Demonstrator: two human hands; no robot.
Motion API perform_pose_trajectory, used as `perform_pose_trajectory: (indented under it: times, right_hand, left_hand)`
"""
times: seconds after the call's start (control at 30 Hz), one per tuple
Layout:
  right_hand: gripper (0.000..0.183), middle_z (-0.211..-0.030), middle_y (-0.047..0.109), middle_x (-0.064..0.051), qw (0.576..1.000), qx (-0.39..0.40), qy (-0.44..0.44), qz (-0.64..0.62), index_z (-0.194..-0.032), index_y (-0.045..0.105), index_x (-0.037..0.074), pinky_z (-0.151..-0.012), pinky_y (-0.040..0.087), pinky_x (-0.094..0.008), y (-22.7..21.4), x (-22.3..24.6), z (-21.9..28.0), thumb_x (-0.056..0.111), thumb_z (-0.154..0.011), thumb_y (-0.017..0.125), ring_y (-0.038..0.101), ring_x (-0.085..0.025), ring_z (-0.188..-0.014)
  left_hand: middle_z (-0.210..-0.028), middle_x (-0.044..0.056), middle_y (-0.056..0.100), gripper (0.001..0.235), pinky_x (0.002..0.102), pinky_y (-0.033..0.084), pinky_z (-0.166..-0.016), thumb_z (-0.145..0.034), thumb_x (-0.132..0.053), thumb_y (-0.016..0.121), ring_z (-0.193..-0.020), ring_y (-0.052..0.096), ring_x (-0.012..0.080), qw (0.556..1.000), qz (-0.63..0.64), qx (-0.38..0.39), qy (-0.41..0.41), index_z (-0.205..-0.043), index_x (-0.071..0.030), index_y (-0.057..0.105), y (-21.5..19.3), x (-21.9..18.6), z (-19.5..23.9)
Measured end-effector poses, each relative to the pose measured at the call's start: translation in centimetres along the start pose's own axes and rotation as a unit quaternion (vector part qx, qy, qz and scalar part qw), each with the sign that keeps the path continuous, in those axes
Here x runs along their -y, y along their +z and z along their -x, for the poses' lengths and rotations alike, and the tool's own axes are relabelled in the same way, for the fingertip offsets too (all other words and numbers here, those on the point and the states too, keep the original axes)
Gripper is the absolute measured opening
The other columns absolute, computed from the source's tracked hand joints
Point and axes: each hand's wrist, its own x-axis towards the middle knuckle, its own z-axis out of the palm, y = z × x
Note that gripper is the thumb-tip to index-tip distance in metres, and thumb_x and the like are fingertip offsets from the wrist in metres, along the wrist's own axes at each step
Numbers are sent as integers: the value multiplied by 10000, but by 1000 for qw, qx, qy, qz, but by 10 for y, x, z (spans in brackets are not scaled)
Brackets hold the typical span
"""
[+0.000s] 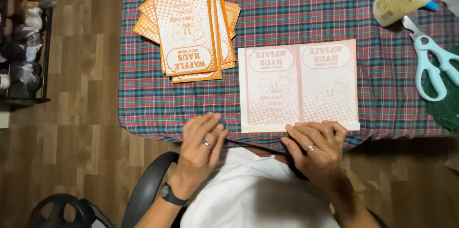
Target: Folding the bottom of printed paper bags and stacking them on a table
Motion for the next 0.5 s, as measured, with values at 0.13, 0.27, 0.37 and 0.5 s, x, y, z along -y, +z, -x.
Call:
perform_pose_trajectory:
  times: [0.13,0.27,0.37,0.5]
  right_hand:
    - [210,-994,716,24,999,27,10,17,-1052,745,143,-951,349,-418,-3,2,0,231,-894,851,647,-193,-934]
    - [77,-971,700,32,1000,27,8,-3,-1006,733,128,-932,323,-428,-5,1,-1,157,-943,769,628,-198,-893]
    - [84,-951,691,36,999,33,6,-27,-1002,719,122,-939,343,-422,-9,2,-5,116,-933,768,603,-195,-853]
    - [61,-847,672,15,992,39,41,-117,-926,708,93,-876,335,-374,-17,-2,-20,48,-909,745,590,-175,-789]
  left_hand:
    - [-1366,276,590,297,628,437,-1124,-961,127,528,-1379,525,495,994,-88,40,-41,-1249,58,541,-7,9,-7]
    - [-1581,273,369,474,766,208,-1241,-784,174,496,-1497,275,603,993,-78,64,-57,-1221,-1,553,-1,-8,-27]
    - [-1114,156,690,185,528,397,-1011,-981,-206,662,-1113,609,327,994,-27,93,56,-1072,-46,649,-2,-23,-41]
    - [-1043,145,687,171,525,459,-916,-1043,-125,563,-990,635,345,990,24,110,84,-1095,0,667,1,-17,-43]
